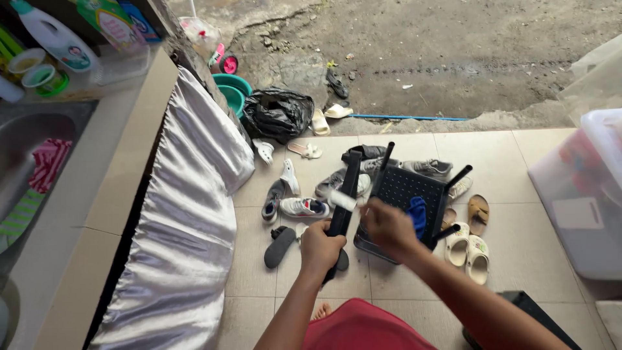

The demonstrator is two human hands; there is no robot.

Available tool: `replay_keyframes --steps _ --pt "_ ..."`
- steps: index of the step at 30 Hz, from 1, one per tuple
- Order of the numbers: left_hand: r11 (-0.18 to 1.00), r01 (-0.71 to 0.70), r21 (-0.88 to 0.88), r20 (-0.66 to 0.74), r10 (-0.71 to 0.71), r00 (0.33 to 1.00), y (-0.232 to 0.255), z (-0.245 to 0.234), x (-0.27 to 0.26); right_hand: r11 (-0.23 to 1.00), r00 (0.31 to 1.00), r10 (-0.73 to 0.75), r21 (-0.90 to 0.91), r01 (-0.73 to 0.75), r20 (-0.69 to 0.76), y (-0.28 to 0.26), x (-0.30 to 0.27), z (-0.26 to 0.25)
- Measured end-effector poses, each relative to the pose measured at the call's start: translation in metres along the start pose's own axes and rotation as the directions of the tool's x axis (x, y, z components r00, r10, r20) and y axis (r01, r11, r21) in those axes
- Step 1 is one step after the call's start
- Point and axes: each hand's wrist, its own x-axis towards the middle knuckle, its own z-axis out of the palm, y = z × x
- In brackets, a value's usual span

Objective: The person sits on a tiled floor and wipes a black plastic stool seat and its legs with a blue cloth. They handle the seat and legs one at a time, turning them over to wipe different sides. The person also uses a white plastic scraper to remove residue from the seat surface.

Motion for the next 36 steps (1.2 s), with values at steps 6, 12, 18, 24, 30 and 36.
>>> replay_keyframes --steps 6,12,18,24,30,36 --pt "0.988 0.054 -0.145 0.078 -0.043 0.996 0.001 -0.024 0.034 0.994 0.99 0.07 0.077 -0.08 0.119 -0.013 0.006 0.003" --pt "0.844 0.19 -0.502 0.226 -0.084 0.97 -0.018 -0.028 0.051 0.895 0.942 -0.335 0.303 0.328 -0.031 0.003 0.034 0.027" --pt "0.776 0.261 -0.575 0.256 -0.133 0.958 -0.028 -0.024 0.056 0.886 0.893 -0.45 0.118 0.448 -0.014 -0.014 0.035 0.011" --pt "0.726 0.313 -0.613 0.327 -0.127 0.936 -0.034 -0.021 0.043 0.798 0.825 -0.543 0.211 0.565 -0.156 -0.013 0.032 0.014" --pt "0.694 0.331 -0.639 0.337 -0.134 0.932 -0.041 -0.021 0.038 0.957 0.97 -0.243 0.174 0.233 0.034 -0.01 0.024 0.018" --pt "0.768 0.27 -0.58 0.273 -0.128 0.953 -0.034 -0.029 0.037 0.974 0.971 -0.223 0.054 0.22 0.08 -0.025 0.017 0.014"
